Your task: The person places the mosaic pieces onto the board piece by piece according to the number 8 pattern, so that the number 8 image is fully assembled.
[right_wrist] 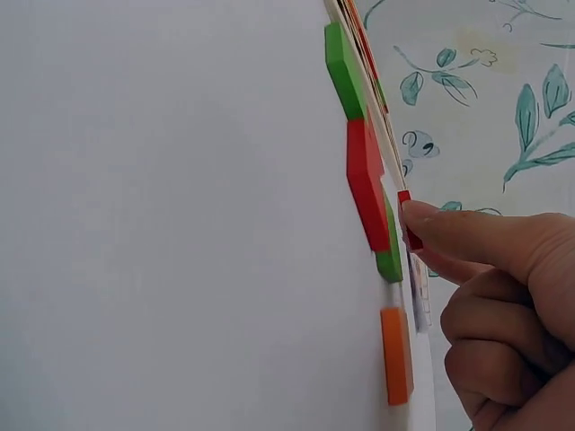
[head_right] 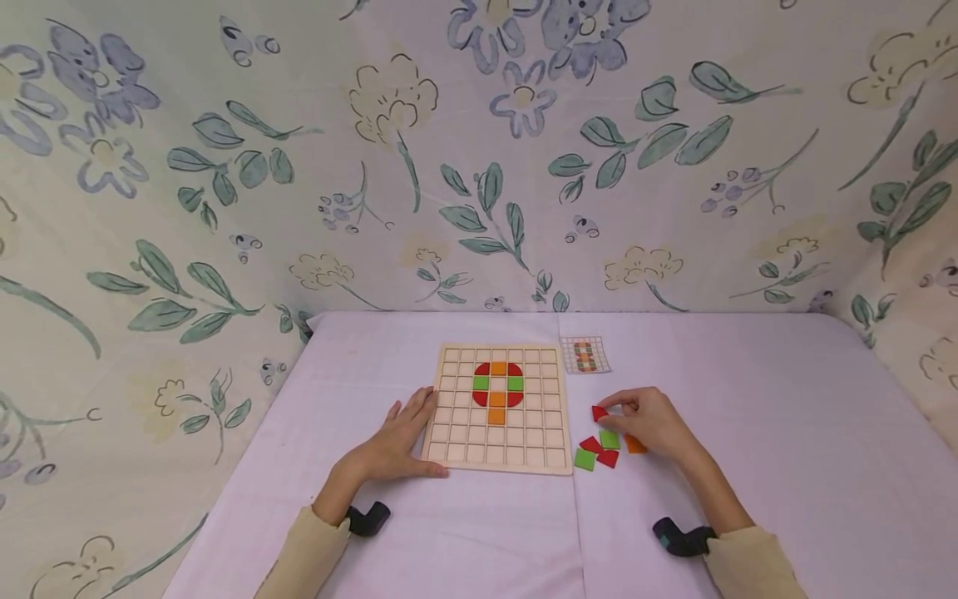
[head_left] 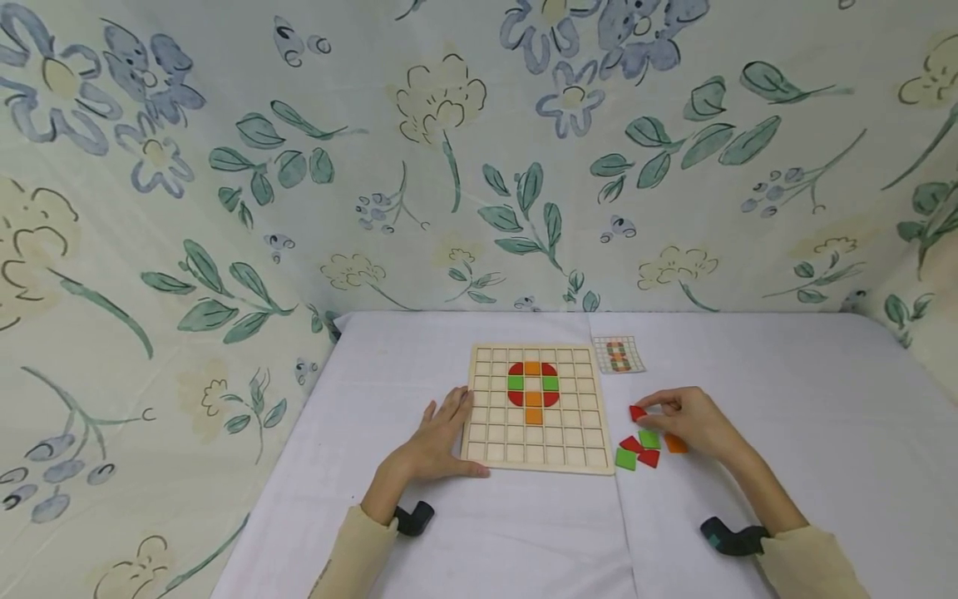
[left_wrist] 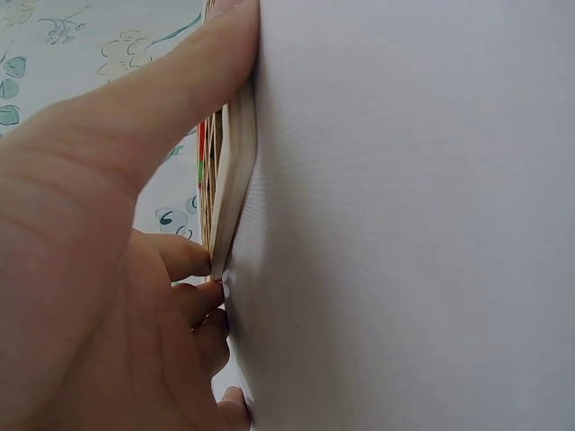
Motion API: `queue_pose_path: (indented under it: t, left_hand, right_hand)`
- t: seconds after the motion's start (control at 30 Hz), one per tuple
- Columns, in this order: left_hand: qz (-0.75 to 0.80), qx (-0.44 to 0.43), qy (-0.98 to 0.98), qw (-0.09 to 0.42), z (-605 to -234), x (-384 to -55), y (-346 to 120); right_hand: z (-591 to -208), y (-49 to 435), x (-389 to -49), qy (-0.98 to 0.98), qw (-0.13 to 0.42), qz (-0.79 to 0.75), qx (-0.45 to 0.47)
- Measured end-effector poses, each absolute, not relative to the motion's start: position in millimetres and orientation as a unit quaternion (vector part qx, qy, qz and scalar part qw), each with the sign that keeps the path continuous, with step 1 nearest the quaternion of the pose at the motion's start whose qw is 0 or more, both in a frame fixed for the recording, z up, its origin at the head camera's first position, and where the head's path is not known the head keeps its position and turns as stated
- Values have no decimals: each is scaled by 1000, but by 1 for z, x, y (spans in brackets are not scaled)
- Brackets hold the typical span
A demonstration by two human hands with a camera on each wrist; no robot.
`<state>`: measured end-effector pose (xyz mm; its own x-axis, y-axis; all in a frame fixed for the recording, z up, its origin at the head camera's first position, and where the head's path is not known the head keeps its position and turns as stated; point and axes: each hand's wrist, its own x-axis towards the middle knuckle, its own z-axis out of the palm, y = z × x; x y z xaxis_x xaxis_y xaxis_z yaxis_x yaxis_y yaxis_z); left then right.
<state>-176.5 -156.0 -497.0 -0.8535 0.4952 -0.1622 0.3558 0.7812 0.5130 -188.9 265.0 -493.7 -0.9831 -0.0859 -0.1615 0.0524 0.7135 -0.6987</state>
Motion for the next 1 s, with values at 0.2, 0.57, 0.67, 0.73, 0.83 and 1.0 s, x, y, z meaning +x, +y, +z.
queue_pose_path:
  t: [0.2, 0.57, 0.67, 0.73, 0.83, 1.0]
  left_hand:
    - [237, 224, 934, 147, -497, -176, -155]
    - [235, 226, 934, 144, -499, -176, -156]
    - [237, 229, 933, 144, -498, -176, -156]
    - [238, 229, 933, 144, -498, -176, -156]
    - [238, 229, 933, 143, -497, -176, -156]
    - [240, 225, 933, 143, -497, -176, -155]
  right_hand:
    - [-492, 249, -190, 910, 92, -404, -3]
    - [-488, 204, -187, 890, 95, -444, -45]
    - [-489, 191, -188, 886, 101, -449, -53]
    - [-490, 182, -189, 884, 107, -452, -53]
    - [-490, 170, -190, 886, 111, -447, -50]
    - [-491, 157, -194, 895, 103, -430, -60]
